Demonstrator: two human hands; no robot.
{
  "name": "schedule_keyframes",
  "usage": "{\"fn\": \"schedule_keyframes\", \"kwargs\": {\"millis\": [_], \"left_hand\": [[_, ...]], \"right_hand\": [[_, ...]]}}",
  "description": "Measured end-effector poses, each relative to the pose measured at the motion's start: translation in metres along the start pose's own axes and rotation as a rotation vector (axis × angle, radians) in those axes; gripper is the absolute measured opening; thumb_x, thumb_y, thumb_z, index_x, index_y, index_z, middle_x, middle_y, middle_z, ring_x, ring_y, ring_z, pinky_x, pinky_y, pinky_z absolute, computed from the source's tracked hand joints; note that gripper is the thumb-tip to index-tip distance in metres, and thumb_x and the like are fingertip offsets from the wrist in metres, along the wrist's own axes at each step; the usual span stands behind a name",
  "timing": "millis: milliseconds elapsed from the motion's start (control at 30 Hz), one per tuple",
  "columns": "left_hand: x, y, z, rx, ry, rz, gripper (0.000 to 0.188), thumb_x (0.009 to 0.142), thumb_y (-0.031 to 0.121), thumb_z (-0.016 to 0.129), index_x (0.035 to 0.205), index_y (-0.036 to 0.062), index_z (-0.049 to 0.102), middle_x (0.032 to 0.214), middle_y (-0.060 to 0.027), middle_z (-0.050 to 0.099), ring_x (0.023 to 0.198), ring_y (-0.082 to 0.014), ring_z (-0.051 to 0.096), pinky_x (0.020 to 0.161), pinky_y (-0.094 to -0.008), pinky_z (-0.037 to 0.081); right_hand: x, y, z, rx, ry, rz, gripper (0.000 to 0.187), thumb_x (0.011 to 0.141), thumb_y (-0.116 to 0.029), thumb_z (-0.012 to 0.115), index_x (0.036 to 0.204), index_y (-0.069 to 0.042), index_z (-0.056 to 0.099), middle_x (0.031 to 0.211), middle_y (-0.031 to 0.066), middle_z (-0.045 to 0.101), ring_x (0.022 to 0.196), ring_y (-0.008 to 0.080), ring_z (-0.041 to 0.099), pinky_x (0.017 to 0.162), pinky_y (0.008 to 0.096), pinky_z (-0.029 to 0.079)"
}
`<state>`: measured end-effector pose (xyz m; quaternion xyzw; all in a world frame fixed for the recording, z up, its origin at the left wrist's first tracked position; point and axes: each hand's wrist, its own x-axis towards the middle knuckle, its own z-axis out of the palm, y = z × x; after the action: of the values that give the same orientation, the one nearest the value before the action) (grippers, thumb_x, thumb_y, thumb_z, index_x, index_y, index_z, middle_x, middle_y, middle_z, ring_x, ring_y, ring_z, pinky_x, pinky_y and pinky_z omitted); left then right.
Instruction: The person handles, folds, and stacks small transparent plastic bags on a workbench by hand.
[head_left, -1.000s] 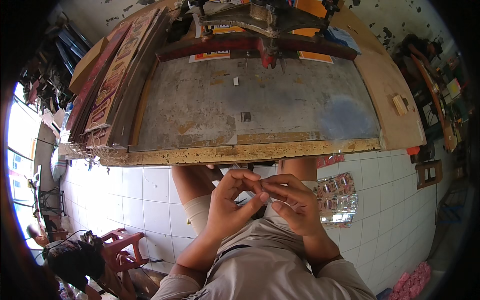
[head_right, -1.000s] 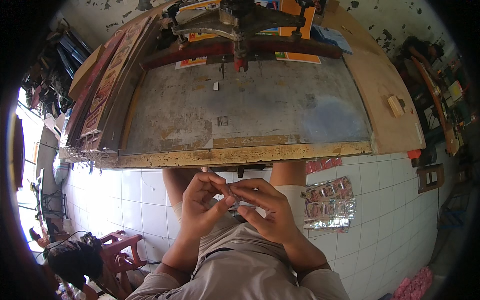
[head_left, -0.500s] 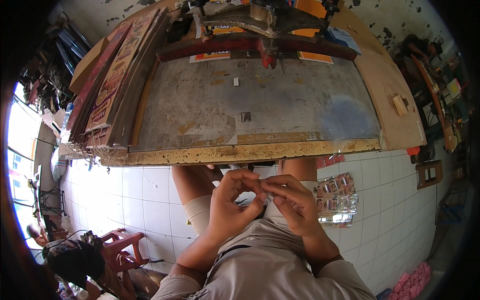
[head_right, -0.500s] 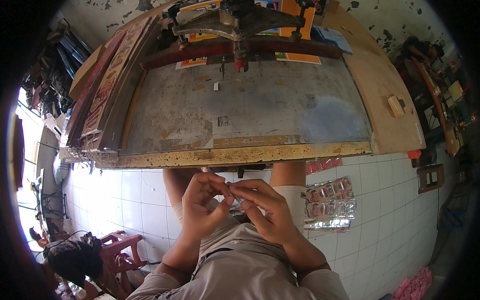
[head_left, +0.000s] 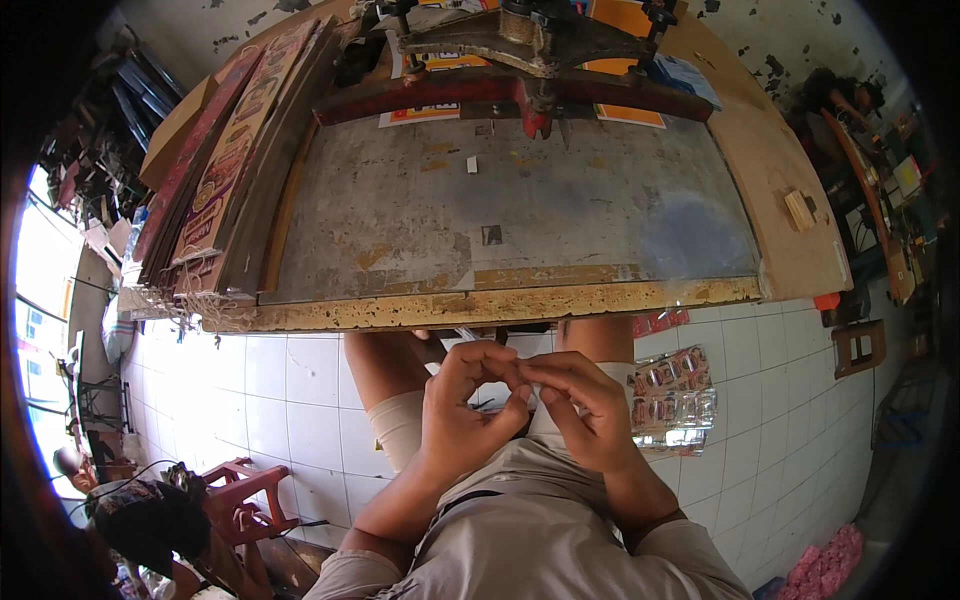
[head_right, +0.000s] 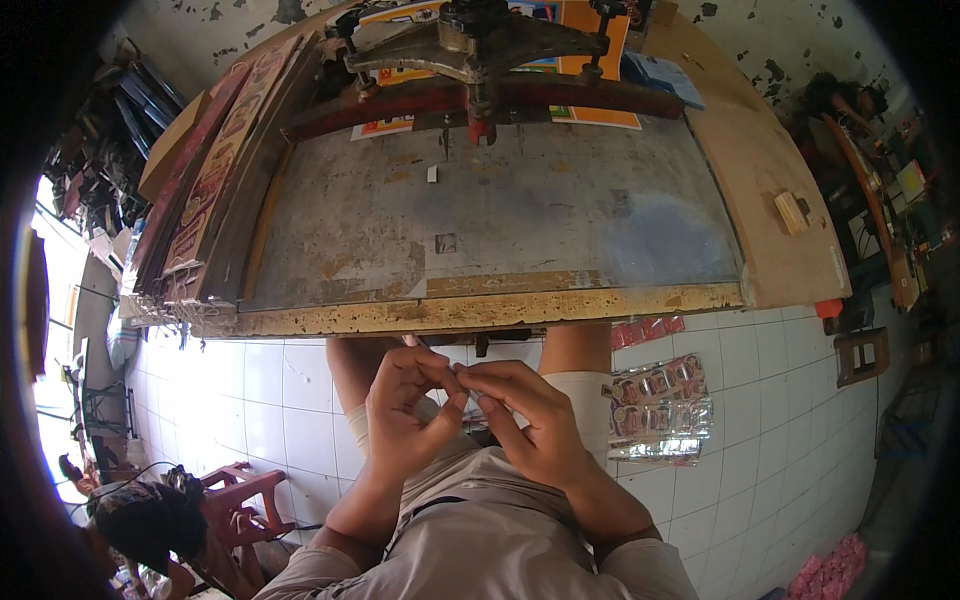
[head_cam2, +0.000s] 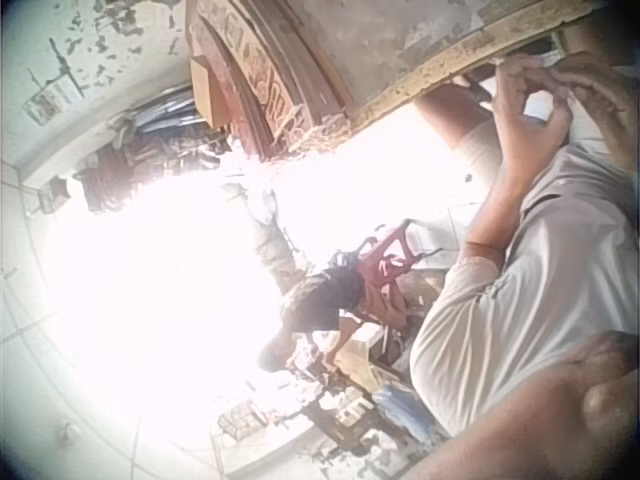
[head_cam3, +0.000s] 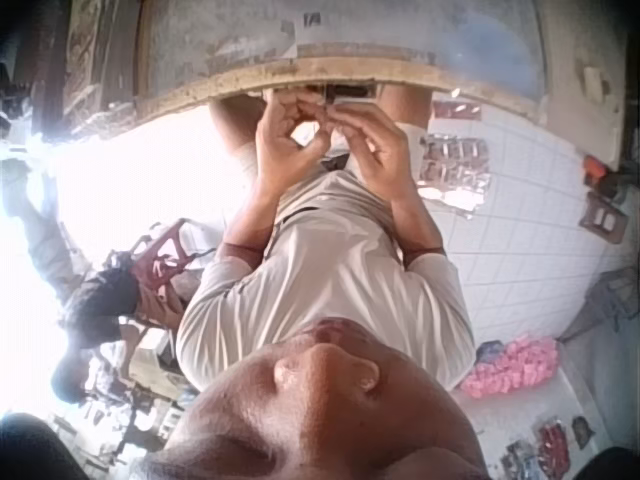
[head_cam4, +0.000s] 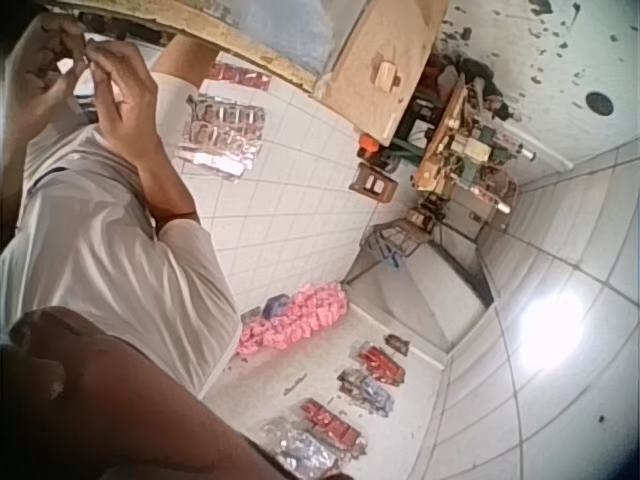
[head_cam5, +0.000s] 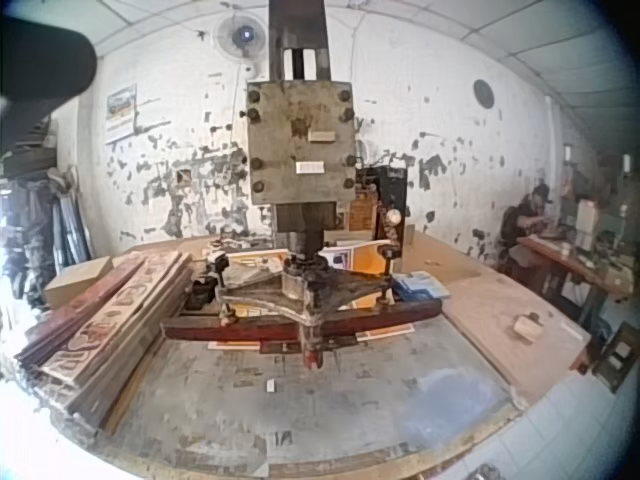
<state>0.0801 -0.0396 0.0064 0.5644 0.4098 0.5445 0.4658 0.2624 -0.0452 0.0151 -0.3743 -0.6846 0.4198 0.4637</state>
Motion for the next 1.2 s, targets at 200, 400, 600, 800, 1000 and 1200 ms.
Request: {"fn": "schedule_keyframes", "kwargs": {"millis": [200,400,600,800,1000,1200], "left_hand": [[0.002,0.003,0.000,-0.010,-0.013,0.011,0.041,0.082,-0.005,0.073,0.119,-0.0024,0.055,0.089,-0.0086,0.069,0.087,-0.0137,0.070,0.086,-0.0290,0.055],[0.002,0.003,0.002,0.053,0.010,0.059,0.041,0.081,-0.005,0.073,0.118,-0.0018,0.055,0.086,-0.0078,0.069,0.085,-0.0138,0.070,0.083,-0.0286,0.056],[0.000,-0.002,0.001,0.088,0.012,0.060,0.042,0.080,-0.008,0.072,0.118,-0.0015,0.054,0.086,-0.0073,0.069,0.084,-0.0137,0.071,0.083,-0.0286,0.056],[0.001,0.000,-0.008,-0.362,-0.030,-0.050,0.044,0.080,-0.013,0.067,0.118,-0.0013,0.049,0.084,-0.0066,0.063,0.083,-0.0173,0.068,0.089,-0.0378,0.058],[0.015,-0.021,-0.039,-0.749,-0.102,0.109,0.047,0.082,-0.001,0.075,0.118,0.0034,0.045,0.078,-0.0076,0.058,0.078,-0.0253,0.068,0.068,-0.0383,0.062],[0.015,-0.012,-0.056,-1.031,0.097,0.020,0.049,0.080,0.006,0.076,0.119,0.0055,0.046,0.075,-0.0049,0.051,0.069,-0.0223,0.061,0.063,-0.0379,0.063]], "right_hand": [[0.000,-0.003,0.006,-0.035,0.050,-0.020,0.038,0.088,0.010,0.064,0.125,0.002,0.068,0.125,0.0167,0.068,0.112,0.0264,0.070,0.091,0.0346,0.057],[0.004,0.000,0.003,-0.045,0.039,-0.032,0.032,0.089,0.008,0.068,0.120,0.002,0.071,0.123,0.0173,0.071,0.111,0.0263,0.071,0.093,0.0351,0.057],[0.003,0.006,0.003,-0.017,0.091,0.028,0.019,0.093,0.004,0.067,0.111,0.003,0.073,0.116,0.0163,0.073,0.106,0.0239,0.072,0.089,0.0333,0.057],[-0.006,0.016,0.002,0.387,0.286,0.207,0.018,0.103,-0.006,0.060,0.115,0.004,0.068,0.109,0.0134,0.073,0.096,0.0228,0.074,0.080,0.0316,0.059],[-0.010,0.030,-0.035,0.513,0.763,0.139,0.023,0.105,-0.014,0.059,0.123,-0.001,0.062,0.105,0.0112,0.071,0.079,0.0175,0.071,0.064,0.0265,0.054],[-0.014,0.027,-0.090,0.398,1.183,-0.129,0.030,0.105,-0.014,0.059,0.133,-0.005,0.054,0.104,0.0052,0.066,0.079,0.0090,0.059,0.065,0.0219,0.046]]}}
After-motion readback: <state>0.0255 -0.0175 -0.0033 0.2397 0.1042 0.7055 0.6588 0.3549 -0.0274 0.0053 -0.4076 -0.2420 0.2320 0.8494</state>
